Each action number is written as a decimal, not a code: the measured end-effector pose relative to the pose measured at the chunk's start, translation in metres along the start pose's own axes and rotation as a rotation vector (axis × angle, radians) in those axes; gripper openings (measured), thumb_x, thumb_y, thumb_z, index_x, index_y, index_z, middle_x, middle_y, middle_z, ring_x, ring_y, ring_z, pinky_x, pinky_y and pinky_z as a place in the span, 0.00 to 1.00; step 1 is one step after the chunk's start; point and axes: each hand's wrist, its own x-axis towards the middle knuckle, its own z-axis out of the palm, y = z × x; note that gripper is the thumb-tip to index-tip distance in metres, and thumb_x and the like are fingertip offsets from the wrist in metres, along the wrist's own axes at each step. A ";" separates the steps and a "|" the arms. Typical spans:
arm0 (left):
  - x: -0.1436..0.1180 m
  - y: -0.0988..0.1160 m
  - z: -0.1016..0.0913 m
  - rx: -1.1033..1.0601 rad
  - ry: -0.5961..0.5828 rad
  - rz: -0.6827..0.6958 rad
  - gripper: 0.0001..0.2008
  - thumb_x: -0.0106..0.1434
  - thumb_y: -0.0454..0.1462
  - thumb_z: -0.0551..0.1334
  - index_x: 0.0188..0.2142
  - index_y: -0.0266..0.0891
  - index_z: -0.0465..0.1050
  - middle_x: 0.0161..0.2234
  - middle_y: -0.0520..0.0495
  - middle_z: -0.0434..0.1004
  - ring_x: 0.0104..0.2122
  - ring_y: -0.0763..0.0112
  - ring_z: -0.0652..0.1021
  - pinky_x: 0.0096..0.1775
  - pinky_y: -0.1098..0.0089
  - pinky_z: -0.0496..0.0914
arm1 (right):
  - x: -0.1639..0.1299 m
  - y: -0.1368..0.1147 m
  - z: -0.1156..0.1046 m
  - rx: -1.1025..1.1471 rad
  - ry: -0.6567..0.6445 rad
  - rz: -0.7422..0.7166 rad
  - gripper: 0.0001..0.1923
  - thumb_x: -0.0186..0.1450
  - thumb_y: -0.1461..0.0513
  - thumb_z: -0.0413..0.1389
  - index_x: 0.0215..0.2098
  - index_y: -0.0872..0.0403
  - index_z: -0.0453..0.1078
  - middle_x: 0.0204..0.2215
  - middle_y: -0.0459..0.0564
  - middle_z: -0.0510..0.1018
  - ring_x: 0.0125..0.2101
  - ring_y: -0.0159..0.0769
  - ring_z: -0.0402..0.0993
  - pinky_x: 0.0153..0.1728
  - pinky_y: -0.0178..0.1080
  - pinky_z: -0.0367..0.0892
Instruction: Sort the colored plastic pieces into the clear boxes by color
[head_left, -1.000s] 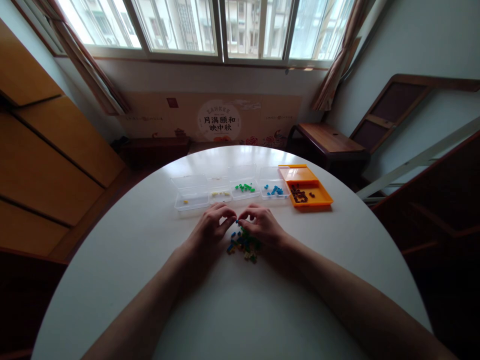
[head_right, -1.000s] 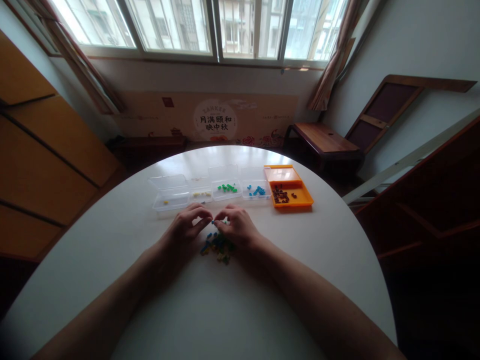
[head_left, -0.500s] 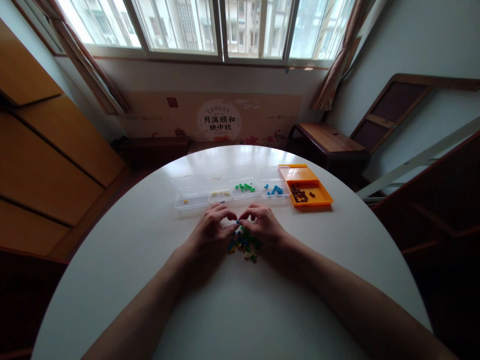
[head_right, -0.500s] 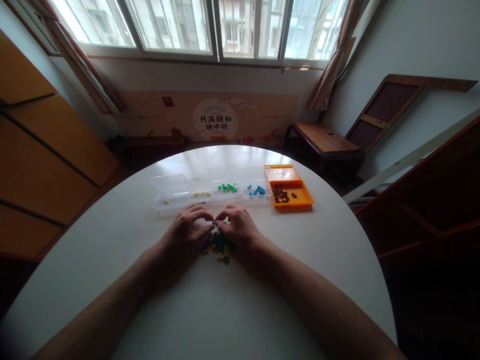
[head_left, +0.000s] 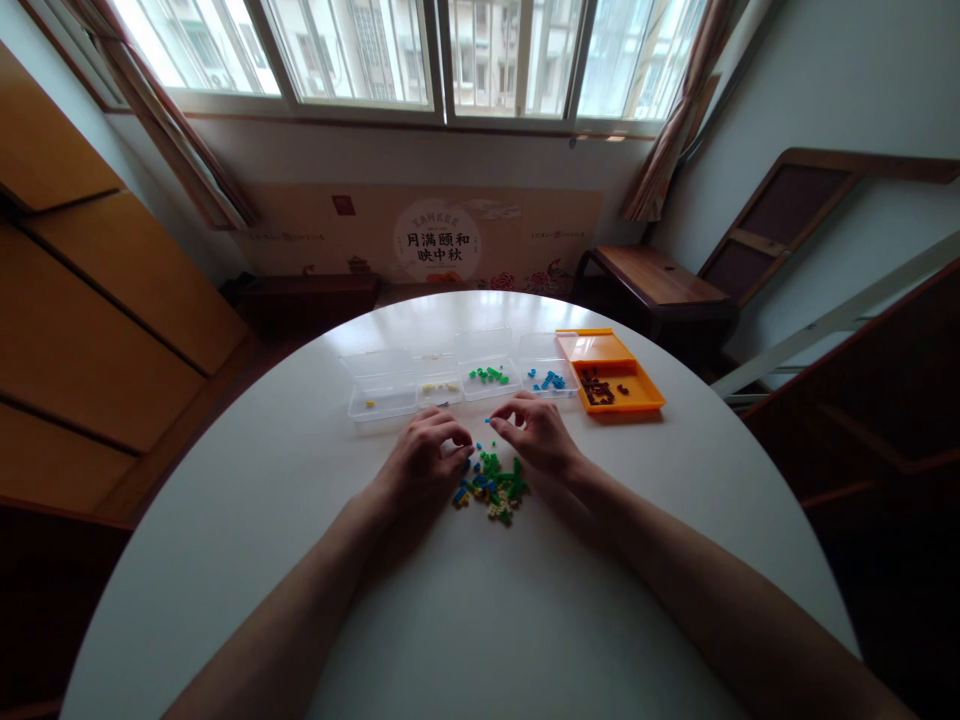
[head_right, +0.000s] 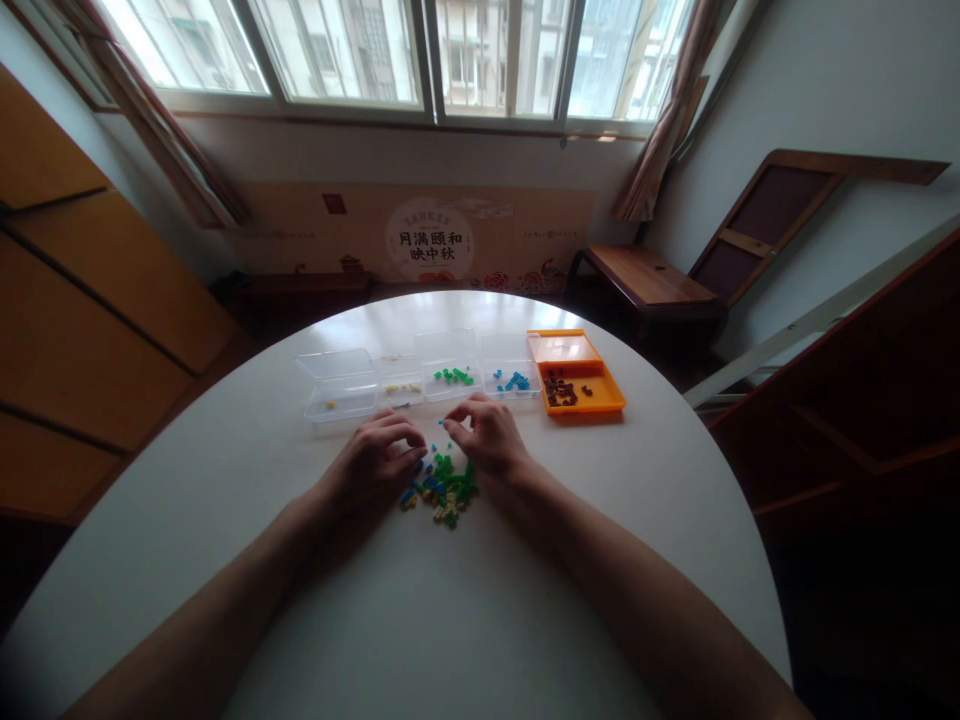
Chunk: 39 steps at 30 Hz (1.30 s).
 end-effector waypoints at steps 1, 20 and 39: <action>0.000 0.000 0.000 -0.001 0.000 0.000 0.04 0.58 0.34 0.63 0.27 0.39 0.74 0.27 0.49 0.74 0.33 0.67 0.71 0.40 0.67 0.66 | 0.003 0.004 -0.004 -0.011 0.072 0.022 0.06 0.60 0.62 0.57 0.30 0.55 0.77 0.28 0.47 0.76 0.24 0.29 0.66 0.30 0.33 0.63; -0.001 -0.001 0.002 0.059 -0.025 0.055 0.07 0.59 0.32 0.61 0.35 0.41 0.77 0.34 0.47 0.76 0.37 0.65 0.72 0.43 0.63 0.67 | 0.012 0.027 -0.021 -0.030 0.308 0.200 0.13 0.60 0.57 0.54 0.34 0.57 0.77 0.25 0.49 0.78 0.23 0.32 0.66 0.27 0.35 0.63; 0.002 0.006 0.004 0.147 0.116 0.142 0.08 0.66 0.37 0.57 0.32 0.39 0.73 0.31 0.47 0.73 0.34 0.68 0.70 0.40 0.66 0.66 | -0.002 0.001 -0.002 0.132 -0.213 -0.040 0.08 0.60 0.61 0.57 0.32 0.55 0.77 0.26 0.46 0.78 0.26 0.28 0.68 0.29 0.31 0.62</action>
